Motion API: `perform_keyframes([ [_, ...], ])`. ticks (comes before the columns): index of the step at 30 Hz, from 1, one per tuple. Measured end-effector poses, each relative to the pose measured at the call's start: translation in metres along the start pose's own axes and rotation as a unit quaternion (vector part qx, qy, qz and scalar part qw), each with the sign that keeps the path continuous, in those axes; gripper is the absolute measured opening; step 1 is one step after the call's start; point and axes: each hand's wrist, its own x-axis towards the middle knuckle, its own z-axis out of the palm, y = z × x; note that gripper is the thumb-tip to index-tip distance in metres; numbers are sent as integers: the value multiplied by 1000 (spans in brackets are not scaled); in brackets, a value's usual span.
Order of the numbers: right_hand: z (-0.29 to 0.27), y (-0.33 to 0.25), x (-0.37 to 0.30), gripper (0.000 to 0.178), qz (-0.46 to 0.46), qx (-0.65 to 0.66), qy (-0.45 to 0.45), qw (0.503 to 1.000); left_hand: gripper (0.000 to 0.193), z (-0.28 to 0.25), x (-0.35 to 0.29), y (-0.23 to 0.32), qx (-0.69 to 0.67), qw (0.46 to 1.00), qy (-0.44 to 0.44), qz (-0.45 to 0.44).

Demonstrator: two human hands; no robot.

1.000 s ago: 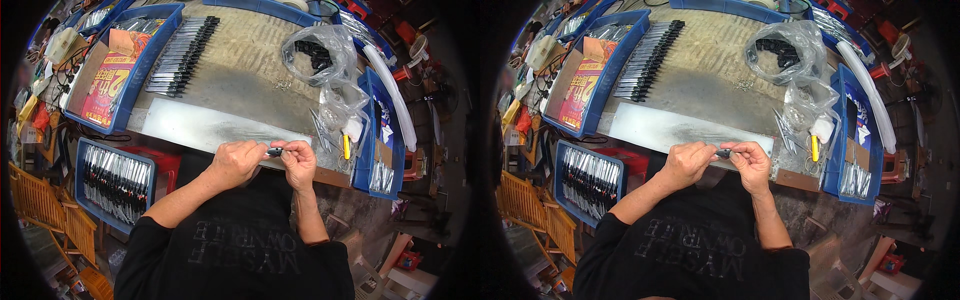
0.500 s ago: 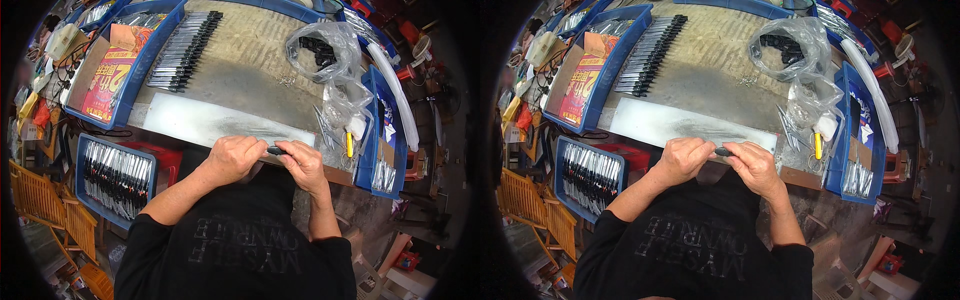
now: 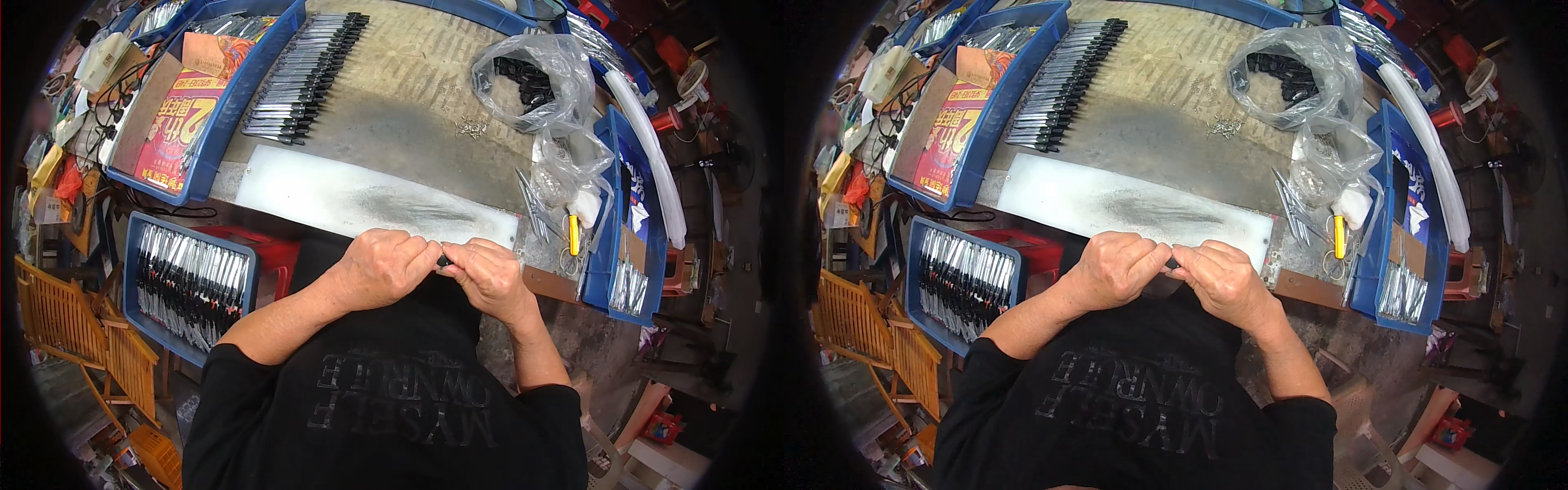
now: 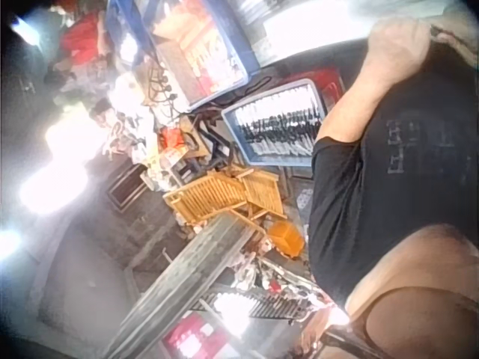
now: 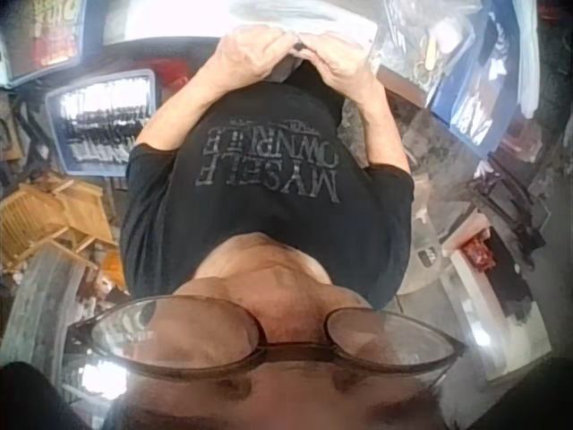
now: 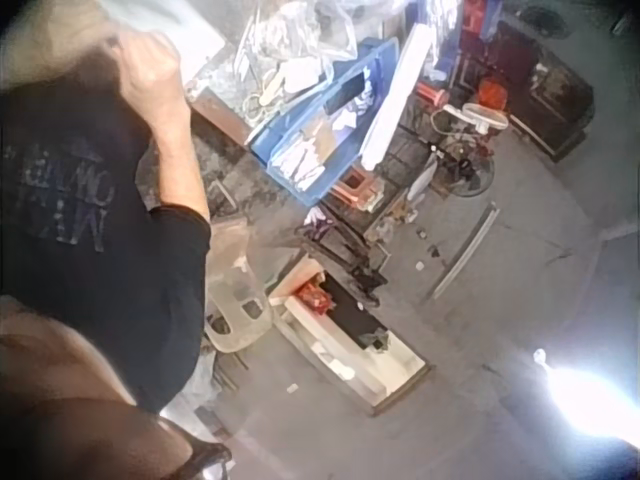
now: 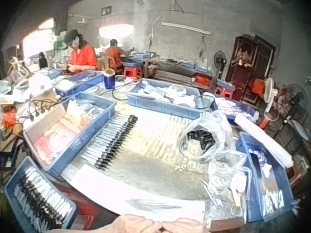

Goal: The person assembles small metal pen clips and caps by hand on a work table.

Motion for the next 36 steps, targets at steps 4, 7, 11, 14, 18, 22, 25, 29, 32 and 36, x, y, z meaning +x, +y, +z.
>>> perform_keyframes([
  [4,-3,3,-2,19,12,48,-2,999,18,0,1,3,-39,999,-15,-4],
  [7,-4,3,-4,21,36,36,-6,999,19,0,3,2,-43,999,-17,-4],
  [11,-7,4,-6,23,50,47,-2,998,17,-2,7,3,-12,999,-27,-15],
  [14,-5,6,-9,24,68,49,8,996,17,-2,7,2,-14,1000,-23,-10],
  [18,-4,10,-11,22,62,34,11,997,17,0,6,2,-18,999,-32,-12],
  [22,-2,19,-12,20,13,49,22,998,19,2,4,1,-49,998,-36,-14],
  [25,0,20,-11,18,9,41,39,998,16,1,6,3,-33,998,-38,-27],
  [29,3,18,-12,17,15,17,71,997,15,5,6,4,-14,999,4,-49],
  [32,2,17,-12,16,26,20,77,997,15,2,7,4,-23,998,-18,-47],
  [36,-6,22,-10,17,15,27,39,999,15,2,7,4,-22,999,-28,-36],
])
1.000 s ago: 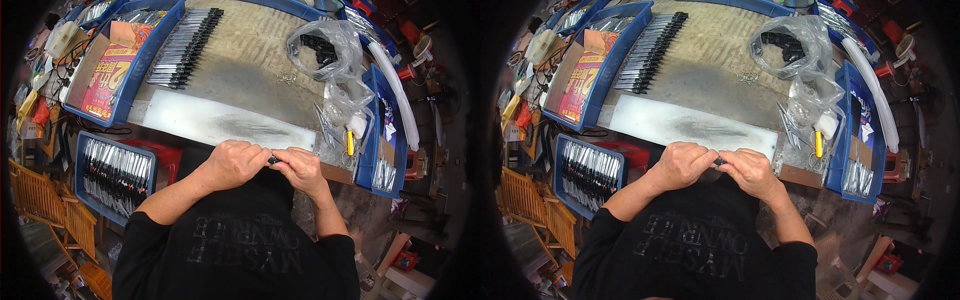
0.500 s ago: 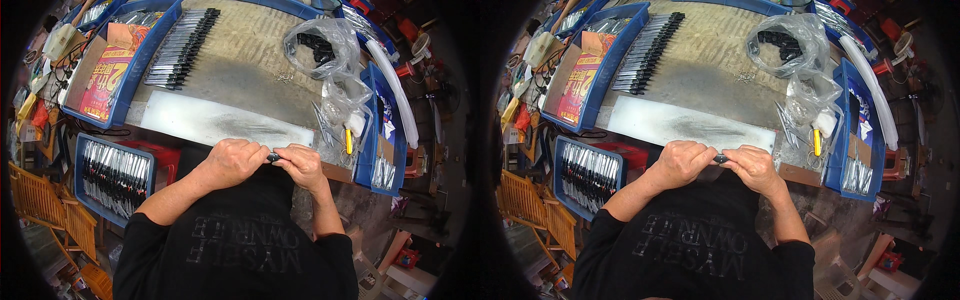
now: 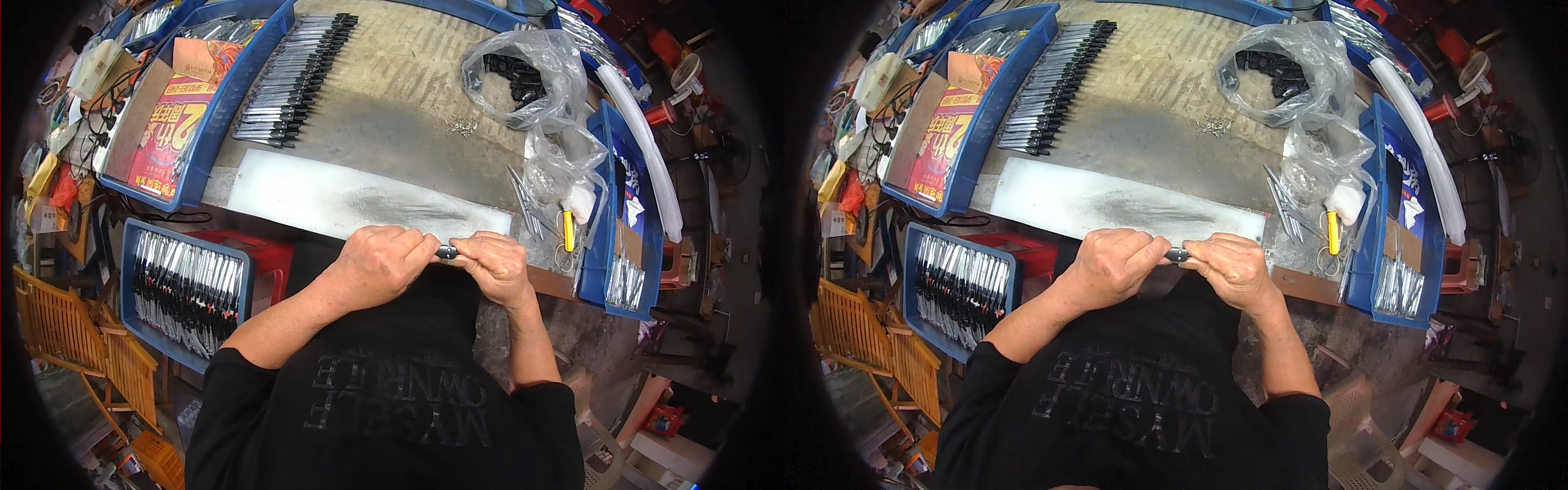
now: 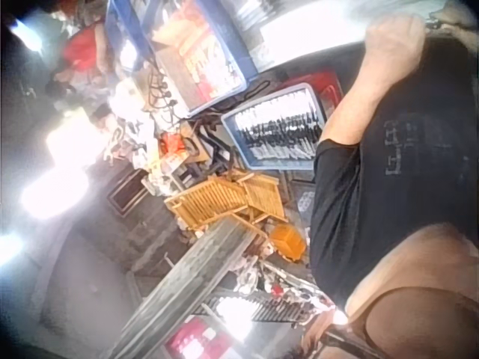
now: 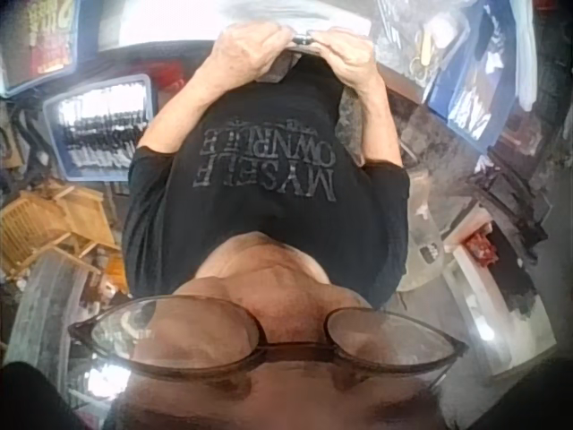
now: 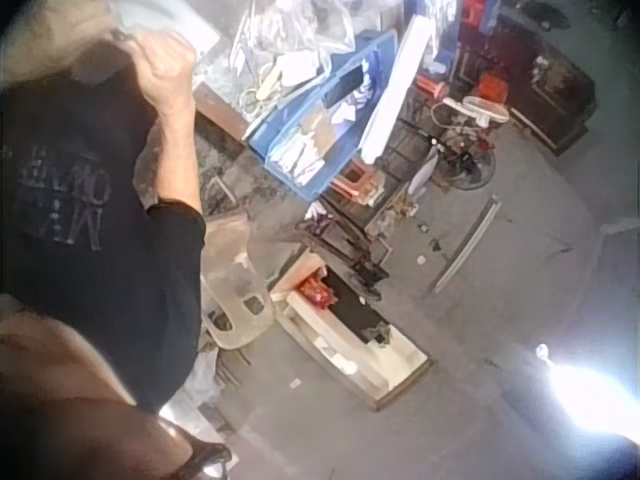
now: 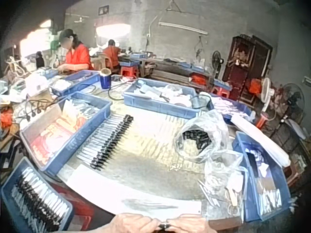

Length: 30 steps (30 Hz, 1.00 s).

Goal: The person assembles small metal pen clips and caps by hand on a work table.

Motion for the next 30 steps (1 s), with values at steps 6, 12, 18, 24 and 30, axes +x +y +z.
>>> perform_keyframes([
  [6,1,7,-1,17,11,29,-14,999,15,1,0,0,9,1000,4,6],
  [12,11,1,-6,15,50,7,37,998,15,8,-2,3,3,999,24,-31],
  [18,5,8,-5,15,47,27,10,998,16,8,-3,3,-14,999,21,-29],
  [24,4,12,-3,15,28,29,-8,999,17,9,-2,2,-20,999,23,-28],
  [30,7,12,-5,15,20,14,15,1000,15,12,-2,1,-14,998,44,-34],
])
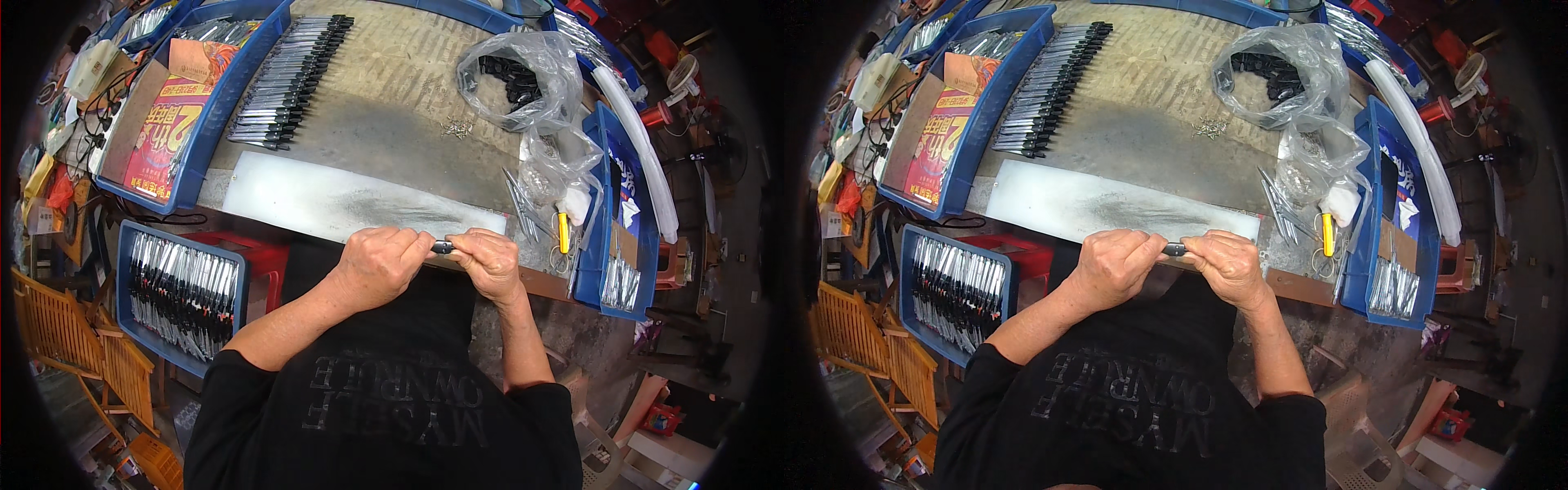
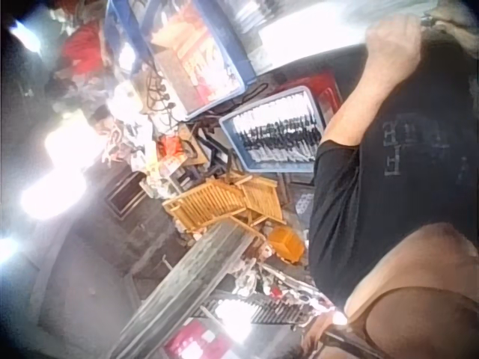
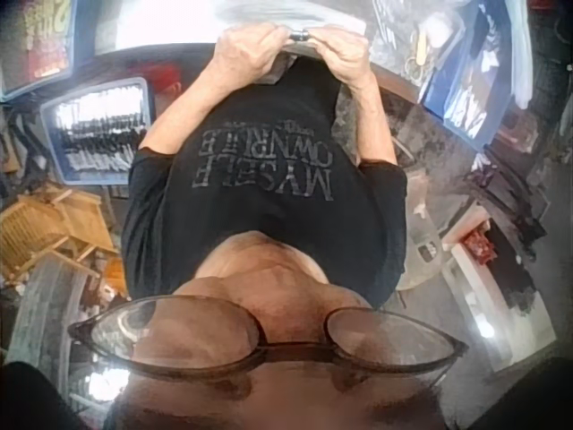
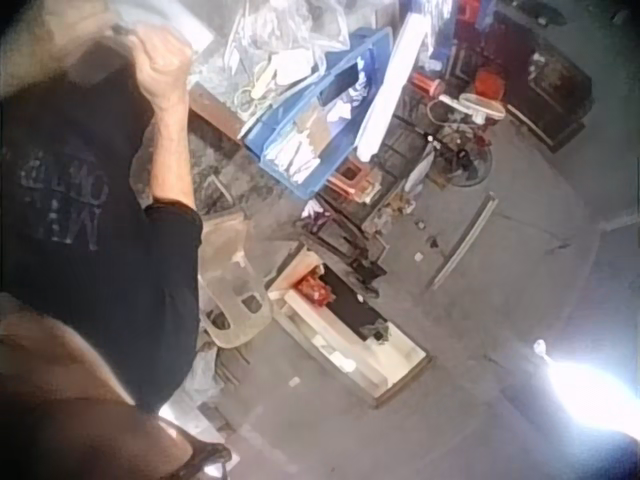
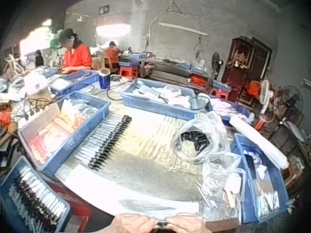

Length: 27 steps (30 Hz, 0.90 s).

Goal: The person assembles small metal pen clips and caps by hand on a work table.

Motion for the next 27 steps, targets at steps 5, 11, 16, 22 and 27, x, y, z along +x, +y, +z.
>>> perform_keyframes([
  [5,1,-1,0,14,3,3,1,1000,15,0,-1,-3,20,1000,-7,20],
  [11,4,3,0,15,33,15,5,999,16,1,1,-10,31,998,-23,41],
  [16,-4,4,3,15,26,21,-18,999,15,3,4,-8,27,998,-17,50],
  [22,-2,3,2,17,65,-8,-19,998,14,7,4,-12,34,998,-4,45],
  [27,1,-1,-2,22,119,7,-3,993,12,12,5,-17,33,998,3,45],
])
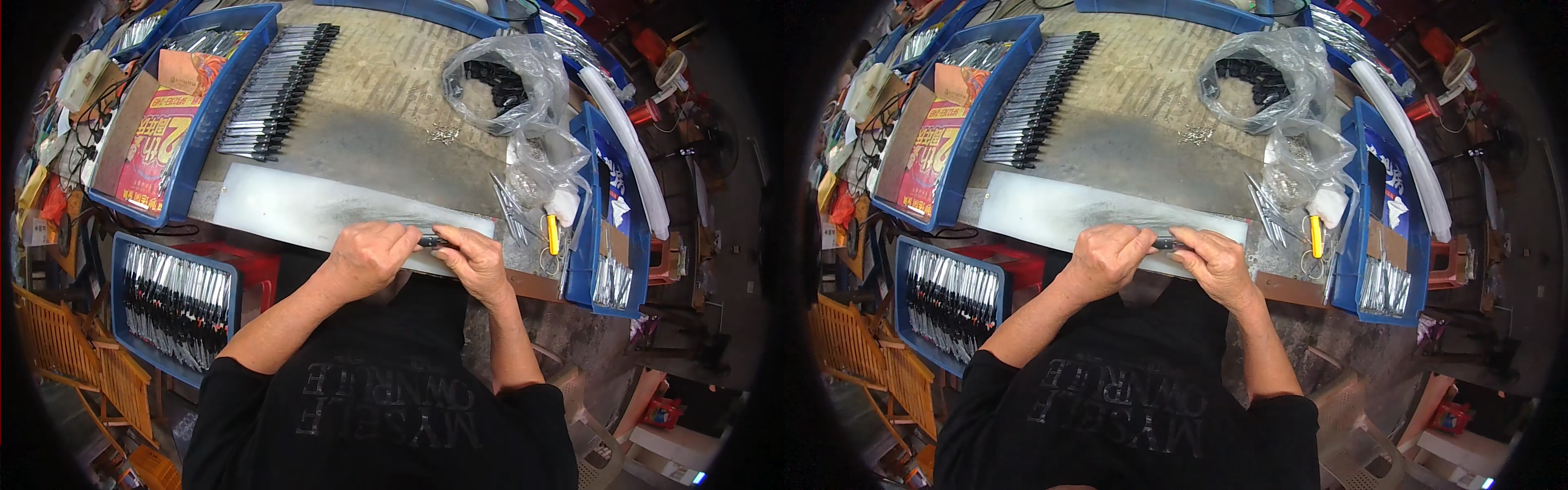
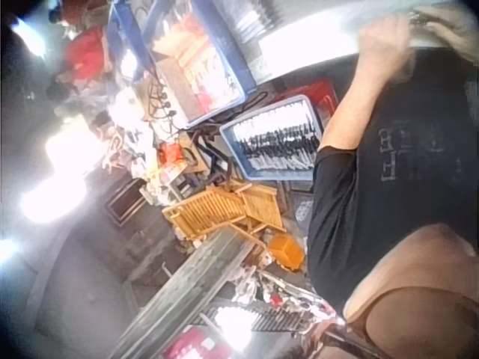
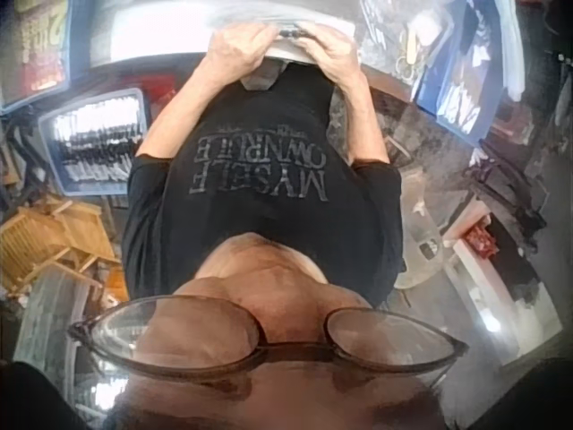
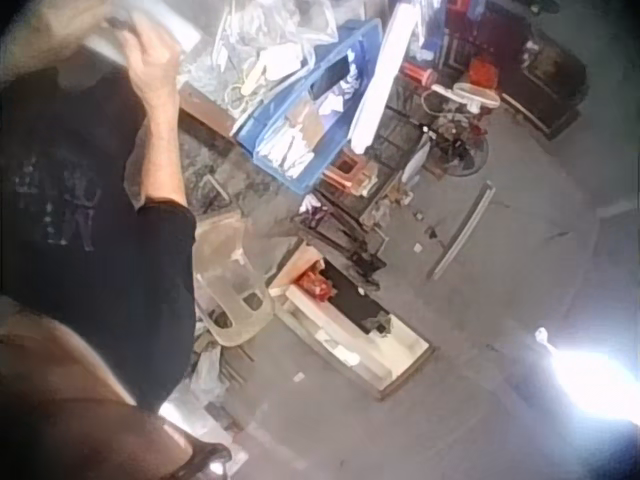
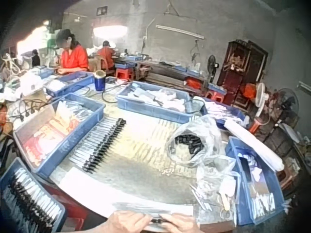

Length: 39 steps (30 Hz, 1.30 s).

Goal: The person assembles small metal pen clips and caps by hand on a work table.

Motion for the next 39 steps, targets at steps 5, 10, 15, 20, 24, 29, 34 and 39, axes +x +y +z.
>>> perform_keyframes([
  [5,-17,15,2,23,28,2,42,999,15,6,-3,-13,13,999,-16,-25],
  [10,-35,29,22,11,52,-79,88,992,15,13,-6,-23,14,998,-28,-46],
  [15,-35,53,53,11,59,-108,94,988,14,15,-6,-24,6,997,-47,-68],
  [20,-24,78,83,12,38,-155,81,984,17,17,-7,-26,-1,997,-36,-63],
  [24,-11,94,101,13,-83,-237,100,963,17,17,-7,-25,-14,997,-33,-66],
  [29,-7,96,102,16,-107,-304,42,946,16,17,-8,-26,-12,997,-33,-66],
  [34,-17,85,91,14,-72,-296,-10,953,16,16,-8,-25,-11,997,-37,-71],
  [39,-28,82,87,10,15,-162,71,984,16,17,-7,-26,-17,997,-28,-66],
])
